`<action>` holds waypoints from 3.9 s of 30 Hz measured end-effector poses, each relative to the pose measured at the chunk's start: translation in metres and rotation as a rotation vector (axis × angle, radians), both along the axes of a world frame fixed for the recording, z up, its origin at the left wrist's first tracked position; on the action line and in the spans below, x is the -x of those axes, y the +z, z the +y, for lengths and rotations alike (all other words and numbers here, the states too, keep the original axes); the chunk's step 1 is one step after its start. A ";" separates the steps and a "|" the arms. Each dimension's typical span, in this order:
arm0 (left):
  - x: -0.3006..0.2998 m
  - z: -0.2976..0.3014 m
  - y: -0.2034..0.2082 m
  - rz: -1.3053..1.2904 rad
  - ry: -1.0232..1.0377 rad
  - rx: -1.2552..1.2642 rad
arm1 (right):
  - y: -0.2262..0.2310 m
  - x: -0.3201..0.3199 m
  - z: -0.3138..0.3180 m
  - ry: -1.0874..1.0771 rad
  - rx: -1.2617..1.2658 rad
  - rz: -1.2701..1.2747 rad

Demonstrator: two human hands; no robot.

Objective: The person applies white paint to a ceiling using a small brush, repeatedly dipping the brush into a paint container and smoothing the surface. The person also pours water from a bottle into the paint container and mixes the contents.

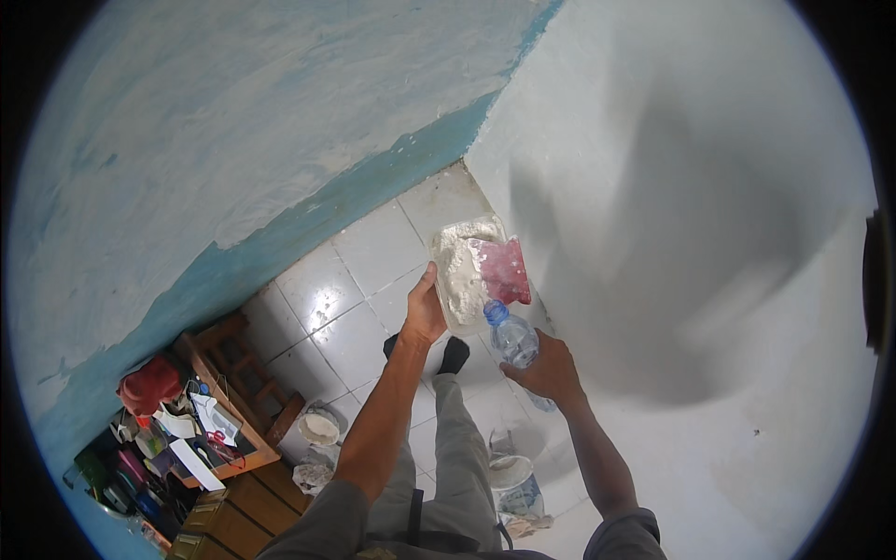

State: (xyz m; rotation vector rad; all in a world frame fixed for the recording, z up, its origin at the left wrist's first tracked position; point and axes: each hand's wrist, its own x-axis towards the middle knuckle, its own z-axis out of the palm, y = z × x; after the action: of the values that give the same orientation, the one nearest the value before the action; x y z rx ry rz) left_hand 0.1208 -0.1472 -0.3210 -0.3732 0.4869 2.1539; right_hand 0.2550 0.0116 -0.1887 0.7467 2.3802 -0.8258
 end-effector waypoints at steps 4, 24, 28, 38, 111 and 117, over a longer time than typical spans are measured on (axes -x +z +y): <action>0.001 -0.001 0.003 -0.026 0.017 -0.024 | 0.002 -0.001 0.000 -0.001 -0.006 0.006; 0.009 0.002 0.014 -0.003 0.011 -0.002 | 0.005 0.002 0.002 -0.028 -0.006 -0.002; 0.008 0.002 0.013 -0.008 0.018 0.011 | 0.006 0.002 0.003 -0.028 0.002 -0.010; 0.007 0.001 0.012 -0.002 0.024 0.000 | 0.009 0.001 0.002 -0.028 -0.012 -0.013; -0.099 -0.079 -0.086 0.068 0.301 0.420 | -0.522 0.171 0.096 -0.771 0.365 0.998; -0.077 -0.070 -0.069 0.082 0.269 0.418 | -0.515 0.177 0.108 -0.709 0.366 0.931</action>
State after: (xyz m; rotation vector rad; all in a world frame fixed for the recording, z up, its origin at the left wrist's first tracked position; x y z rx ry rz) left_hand 0.1974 -0.2169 -0.3905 -0.6103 0.9880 2.3251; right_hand 0.0784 0.1196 -0.7033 1.2579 2.5313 -2.2354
